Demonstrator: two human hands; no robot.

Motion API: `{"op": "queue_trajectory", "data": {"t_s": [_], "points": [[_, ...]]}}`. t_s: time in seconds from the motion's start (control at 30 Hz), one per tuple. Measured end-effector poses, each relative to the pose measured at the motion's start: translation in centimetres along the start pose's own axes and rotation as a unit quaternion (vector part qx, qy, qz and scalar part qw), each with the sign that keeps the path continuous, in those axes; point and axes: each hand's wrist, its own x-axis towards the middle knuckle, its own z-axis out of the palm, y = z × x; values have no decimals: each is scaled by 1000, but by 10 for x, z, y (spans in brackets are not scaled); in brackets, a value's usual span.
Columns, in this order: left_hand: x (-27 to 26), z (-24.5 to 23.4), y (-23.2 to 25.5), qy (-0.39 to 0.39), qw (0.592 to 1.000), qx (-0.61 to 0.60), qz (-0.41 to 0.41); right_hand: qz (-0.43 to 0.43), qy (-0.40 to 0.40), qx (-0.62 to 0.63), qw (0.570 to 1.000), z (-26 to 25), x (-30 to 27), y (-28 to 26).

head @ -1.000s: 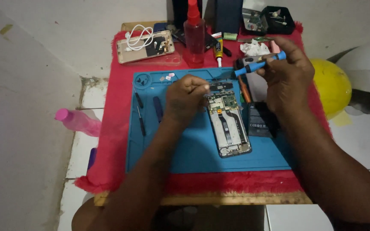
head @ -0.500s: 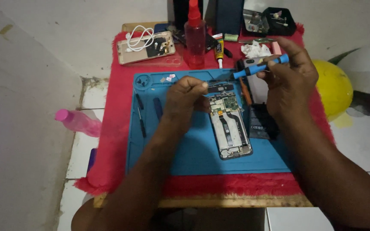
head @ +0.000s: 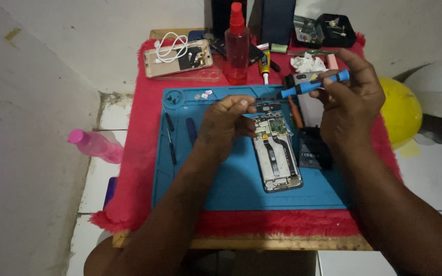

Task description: The person is repairing a disassembled smartphone on a blue work mat. They use a blue soldering iron to work on the motherboard and other internal components, occasionally using tweezers to handle small parts. The workspace is cluttered with tools, spare parts, and other electronic devices.

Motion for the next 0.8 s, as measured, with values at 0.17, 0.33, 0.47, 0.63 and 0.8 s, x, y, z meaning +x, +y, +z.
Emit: {"op": "queue_trajectory", "data": {"t_s": [0.17,0.33,0.47,0.63,0.8], "points": [[9,-6,-14,-7,999,-35,26,4,15,-8,1000,4,-3,-6],[10,-6,-13,9,999,-48,16,19,20,-12,1000,3,-3,-7],[15,-7,-19,17,997,-65,29,1,0,-20,1000,6,-4,-8],[12,-3,-8,53,998,-37,23,23,21,-15,999,6,-5,-7],[3,2,5,54,998,-5,-13,-29,3,-22,999,4,-5,-4]]}}
